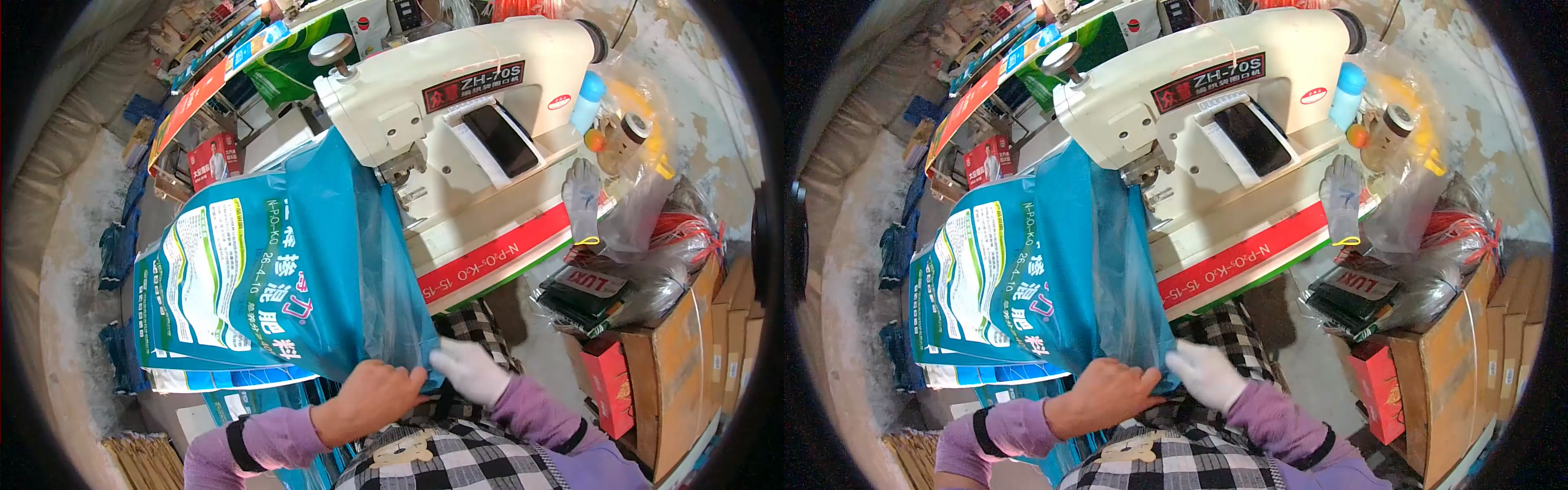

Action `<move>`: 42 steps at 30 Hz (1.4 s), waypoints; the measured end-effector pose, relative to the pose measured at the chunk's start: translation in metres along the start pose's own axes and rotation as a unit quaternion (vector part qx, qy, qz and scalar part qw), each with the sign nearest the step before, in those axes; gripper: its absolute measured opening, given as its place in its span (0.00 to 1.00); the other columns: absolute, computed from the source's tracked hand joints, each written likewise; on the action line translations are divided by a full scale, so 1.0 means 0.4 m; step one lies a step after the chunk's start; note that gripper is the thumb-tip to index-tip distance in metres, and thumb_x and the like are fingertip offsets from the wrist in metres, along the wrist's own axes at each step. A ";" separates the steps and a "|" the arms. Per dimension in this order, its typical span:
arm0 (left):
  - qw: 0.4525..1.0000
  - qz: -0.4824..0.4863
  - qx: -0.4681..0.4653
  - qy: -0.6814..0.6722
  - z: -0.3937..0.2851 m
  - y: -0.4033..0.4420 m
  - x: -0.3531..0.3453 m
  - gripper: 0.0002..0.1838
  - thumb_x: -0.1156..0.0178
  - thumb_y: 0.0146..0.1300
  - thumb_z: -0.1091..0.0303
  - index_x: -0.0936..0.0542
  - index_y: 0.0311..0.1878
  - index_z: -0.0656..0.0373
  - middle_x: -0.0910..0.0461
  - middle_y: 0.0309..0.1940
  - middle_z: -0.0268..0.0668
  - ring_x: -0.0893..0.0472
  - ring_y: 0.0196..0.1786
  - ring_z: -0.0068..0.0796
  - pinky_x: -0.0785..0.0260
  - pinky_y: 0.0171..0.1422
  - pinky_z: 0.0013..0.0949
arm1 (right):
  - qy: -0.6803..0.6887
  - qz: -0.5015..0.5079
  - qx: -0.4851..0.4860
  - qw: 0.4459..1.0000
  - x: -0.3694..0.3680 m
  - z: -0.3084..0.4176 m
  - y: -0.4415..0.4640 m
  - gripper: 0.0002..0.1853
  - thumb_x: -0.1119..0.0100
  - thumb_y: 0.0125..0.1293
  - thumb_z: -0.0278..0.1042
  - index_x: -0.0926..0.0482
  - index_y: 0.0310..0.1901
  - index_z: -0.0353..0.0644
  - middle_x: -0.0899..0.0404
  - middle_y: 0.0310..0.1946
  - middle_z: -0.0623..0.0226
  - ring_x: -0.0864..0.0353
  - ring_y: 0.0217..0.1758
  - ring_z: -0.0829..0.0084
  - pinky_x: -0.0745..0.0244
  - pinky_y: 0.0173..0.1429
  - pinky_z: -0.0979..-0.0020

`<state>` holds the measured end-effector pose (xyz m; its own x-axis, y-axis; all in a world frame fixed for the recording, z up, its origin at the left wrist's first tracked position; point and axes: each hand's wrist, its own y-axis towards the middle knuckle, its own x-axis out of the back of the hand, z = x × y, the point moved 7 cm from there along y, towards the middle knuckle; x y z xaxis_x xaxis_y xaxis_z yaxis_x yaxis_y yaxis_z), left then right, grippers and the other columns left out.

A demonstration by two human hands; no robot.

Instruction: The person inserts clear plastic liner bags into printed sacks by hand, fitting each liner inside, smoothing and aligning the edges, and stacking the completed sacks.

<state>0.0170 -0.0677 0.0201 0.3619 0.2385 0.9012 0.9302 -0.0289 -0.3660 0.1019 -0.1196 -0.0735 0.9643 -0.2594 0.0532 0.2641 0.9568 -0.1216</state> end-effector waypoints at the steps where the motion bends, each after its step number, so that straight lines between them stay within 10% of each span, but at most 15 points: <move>1: 1.000 -0.022 -0.007 0.013 -0.015 -0.002 -0.009 0.16 0.41 0.64 0.54 0.26 0.30 0.58 0.23 0.17 0.37 0.19 0.22 0.38 0.31 0.28 0.37 | -0.085 0.000 0.039 0.996 0.027 0.012 0.040 0.24 0.49 0.68 0.42 0.30 0.61 0.39 0.19 0.37 0.45 0.17 0.42 0.47 0.22 0.47 0.56; 5: 0.997 -0.023 -0.041 0.063 -0.078 0.053 -0.020 0.10 0.41 0.59 0.62 0.26 0.31 0.58 0.23 0.17 0.36 0.19 0.23 0.34 0.31 0.29 0.35 | -0.375 -0.100 -0.058 0.920 0.058 0.128 0.265 0.28 0.53 0.69 0.38 0.38 0.68 0.36 0.17 0.29 0.48 0.16 0.33 0.48 0.21 0.41 0.53; 11: 0.972 0.001 -0.216 -0.093 -0.012 0.089 0.135 0.12 0.34 0.50 0.60 0.19 0.29 0.59 0.20 0.24 0.40 0.19 0.33 0.45 0.28 0.39 0.44 | -0.451 -0.109 -0.042 0.885 0.007 0.039 0.242 0.39 0.49 0.61 0.35 0.49 0.74 0.38 0.21 0.17 0.54 0.18 0.19 0.59 0.25 0.22 0.56; 13: 0.975 -0.085 -0.190 0.076 0.197 0.068 0.267 0.14 0.33 0.51 0.55 0.18 0.30 0.57 0.21 0.23 0.41 0.21 0.39 0.46 0.30 0.41 0.46 | -0.469 -0.079 -0.078 0.876 0.004 -0.003 0.218 0.42 0.48 0.61 0.37 0.52 0.75 0.39 0.22 0.15 0.57 0.19 0.17 0.62 0.26 0.20 0.59; 14: 0.981 0.040 -0.129 0.140 0.284 0.081 0.339 0.12 0.34 0.54 0.56 0.17 0.31 0.55 0.22 0.21 0.40 0.21 0.34 0.45 0.32 0.37 0.45 | -0.480 -0.096 -0.039 0.871 0.008 0.000 0.233 0.41 0.48 0.61 0.36 0.53 0.75 0.38 0.23 0.15 0.58 0.20 0.16 0.62 0.27 0.19 0.58; 20: 0.992 0.104 -0.072 0.014 0.094 0.024 0.265 0.11 0.36 0.54 0.65 0.14 0.42 0.49 0.21 0.19 0.41 0.21 0.23 0.38 0.34 0.24 0.44 | -0.519 -0.084 -0.078 0.847 0.061 0.034 0.507 0.32 0.58 0.68 0.31 0.48 0.74 0.40 0.14 0.29 0.61 0.14 0.31 0.61 0.21 0.35 0.59; 21: 0.933 0.241 0.215 -0.157 0.102 0.055 0.012 0.16 0.38 0.54 0.67 0.15 0.47 0.51 0.23 0.18 0.39 0.21 0.24 0.35 0.33 0.26 0.41 | -0.542 -0.100 -0.077 0.831 0.057 0.024 0.535 0.32 0.59 0.69 0.31 0.47 0.74 0.40 0.14 0.30 0.62 0.14 0.31 0.61 0.21 0.36 0.58; 23: 0.967 0.168 -0.140 0.133 -0.139 0.072 -0.041 0.20 0.39 0.53 0.68 0.17 0.52 0.52 0.20 0.27 0.38 0.18 0.30 0.34 0.28 0.32 0.40 | -0.437 -0.108 -0.096 0.888 0.064 0.021 0.543 0.32 0.58 0.68 0.31 0.47 0.74 0.41 0.14 0.29 0.59 0.14 0.31 0.60 0.21 0.36 0.58; 26: 0.976 -0.193 -0.098 0.013 0.018 0.014 0.324 0.23 0.37 0.52 0.68 0.21 0.55 0.53 0.18 0.43 0.36 0.18 0.47 0.36 0.25 0.49 0.43 | -0.463 -0.102 -0.095 0.875 0.040 -0.005 0.510 0.35 0.56 0.66 0.31 0.51 0.75 0.38 0.15 0.26 0.57 0.15 0.27 0.60 0.22 0.33 0.58; 28: 0.947 -0.316 0.009 -0.049 0.212 -0.088 0.474 0.34 0.47 0.44 0.81 0.26 0.61 0.57 0.20 0.54 0.45 0.24 0.61 0.51 0.41 0.72 0.53 | -0.470 -0.149 -0.031 0.869 0.031 -0.007 0.488 0.38 0.54 0.64 0.32 0.54 0.75 0.36 0.16 0.22 0.61 0.16 0.23 0.64 0.23 0.28 0.60; 31: 0.936 -0.234 0.200 0.172 0.653 -0.189 0.501 0.45 0.47 0.38 0.86 0.31 0.68 0.50 0.35 0.69 0.47 0.41 0.74 0.50 0.59 0.78 0.55 | -0.550 -0.096 -0.038 0.829 0.025 -0.021 0.441 0.42 0.50 0.61 0.30 0.55 0.76 0.38 0.17 0.23 0.66 0.17 0.22 0.68 0.23 0.26 0.63; 34: 0.909 -0.231 0.282 0.201 1.052 -0.303 0.397 0.32 0.43 0.37 0.82 0.18 0.52 0.50 0.24 0.57 0.41 0.32 0.68 0.44 0.54 0.76 0.57 | -0.510 -0.123 0.031 0.851 0.036 -0.005 0.378 0.36 0.53 0.62 0.30 0.45 0.74 0.42 0.20 0.22 0.63 0.20 0.22 0.66 0.25 0.28 0.63; 38: 0.838 -0.403 0.270 0.250 0.983 -0.283 0.461 0.10 0.40 0.36 0.77 0.15 0.23 0.50 0.19 0.28 0.41 0.20 0.41 0.42 0.33 0.54 0.41 | -0.459 -0.178 0.248 0.834 0.058 0.189 0.209 0.26 0.45 0.52 0.34 0.22 0.57 0.44 0.28 0.61 0.55 0.30 0.64 0.59 0.34 0.66 0.61; 39: 0.837 -0.404 0.305 0.208 0.994 -0.301 0.459 0.09 0.40 0.36 0.77 0.17 0.22 0.52 0.20 0.28 0.42 0.20 0.40 0.42 0.31 0.50 0.40 | -0.309 -0.188 0.326 0.873 0.059 0.214 0.191 0.20 0.43 0.53 0.36 0.18 0.50 0.43 0.22 0.53 0.56 0.25 0.58 0.59 0.33 0.64 0.60; 42: 0.769 -0.507 0.234 0.310 0.852 -0.410 0.561 0.07 0.41 0.36 0.77 0.20 0.23 0.56 0.21 0.28 0.42 0.21 0.39 0.46 0.31 0.45 0.42 | -0.347 0.002 0.135 0.928 0.008 0.277 0.244 0.17 0.38 0.57 0.43 0.16 0.45 0.44 0.17 0.44 0.59 0.21 0.51 0.60 0.32 0.63 0.60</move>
<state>-0.0751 0.3215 0.2033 -0.4409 -0.6054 0.6627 0.6817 0.2544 0.6860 0.1285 -0.0126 0.0246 0.6961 -0.1990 0.6898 0.1559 0.9798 0.1254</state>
